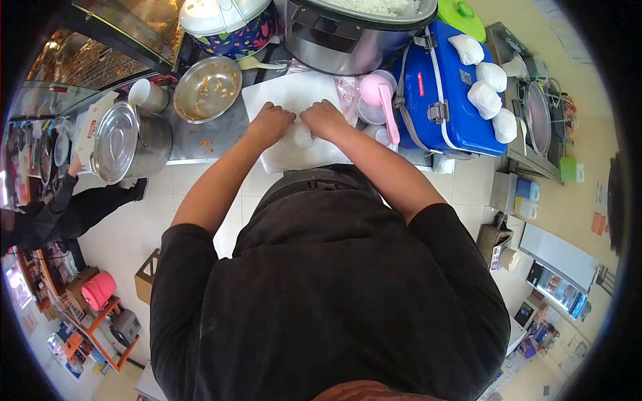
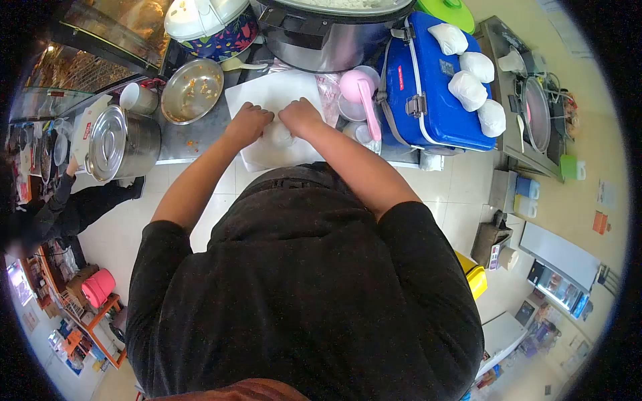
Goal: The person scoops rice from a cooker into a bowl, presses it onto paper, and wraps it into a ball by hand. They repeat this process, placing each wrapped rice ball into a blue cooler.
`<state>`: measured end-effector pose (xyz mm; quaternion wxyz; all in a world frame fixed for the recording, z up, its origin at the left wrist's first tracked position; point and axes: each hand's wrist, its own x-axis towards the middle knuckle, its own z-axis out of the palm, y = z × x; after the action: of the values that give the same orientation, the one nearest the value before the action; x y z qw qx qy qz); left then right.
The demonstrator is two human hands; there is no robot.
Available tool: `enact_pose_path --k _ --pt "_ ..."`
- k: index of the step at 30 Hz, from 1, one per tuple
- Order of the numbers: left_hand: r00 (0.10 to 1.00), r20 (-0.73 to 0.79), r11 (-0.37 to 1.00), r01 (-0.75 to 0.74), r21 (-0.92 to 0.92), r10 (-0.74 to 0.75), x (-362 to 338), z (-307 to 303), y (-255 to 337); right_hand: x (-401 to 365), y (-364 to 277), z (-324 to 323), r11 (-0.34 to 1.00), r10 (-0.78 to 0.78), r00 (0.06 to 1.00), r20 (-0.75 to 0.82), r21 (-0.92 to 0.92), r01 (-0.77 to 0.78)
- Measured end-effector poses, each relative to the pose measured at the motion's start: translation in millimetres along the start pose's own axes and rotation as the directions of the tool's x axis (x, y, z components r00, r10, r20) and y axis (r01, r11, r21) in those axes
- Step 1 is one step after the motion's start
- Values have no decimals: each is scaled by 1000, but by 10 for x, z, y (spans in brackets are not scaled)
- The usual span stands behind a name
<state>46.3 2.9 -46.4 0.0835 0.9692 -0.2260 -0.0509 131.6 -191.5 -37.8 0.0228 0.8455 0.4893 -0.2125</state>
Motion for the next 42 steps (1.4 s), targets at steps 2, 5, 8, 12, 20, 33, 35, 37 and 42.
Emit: enact_pose_path --k 2,5,8,12,20,33,35,37,42 --pt "990 126 998 64 -1 -63 36 -43 -9 16 -4 29 999 18 1000 -25 47 -16" --pt "987 45 980 157 -119 -152 -84 34 44 -173 -37 120 982 50 986 -161 186 -19" --pt "955 -145 948 220 -229 -257 -294 174 191 -442 -152 293 944 125 939 -321 331 -12" --pt "870 -264 864 287 -414 -416 -516 430 360 -561 -153 740 870 160 834 -529 475 135" --pt "887 -376 904 97 -415 -268 -830 494 517 -829 -147 735 975 -56 882 -468 167 150" --pt "979 -104 895 115 -431 -176 -277 136 125 -833 -210 496 961 -19 902 -431 242 136" --pt "966 -26 719 172 -673 -256 -284 -20 133 -836 -179 459 900 36 819 -573 375 223" --pt "959 -3 503 146 -852 -284 -299 -152 198 -851 -266 340 750 161 708 -687 552 364" --pt "940 -116 181 -60 -982 -319 -175 -534 453 -969 -446 -182 222 438 803 -404 914 339"
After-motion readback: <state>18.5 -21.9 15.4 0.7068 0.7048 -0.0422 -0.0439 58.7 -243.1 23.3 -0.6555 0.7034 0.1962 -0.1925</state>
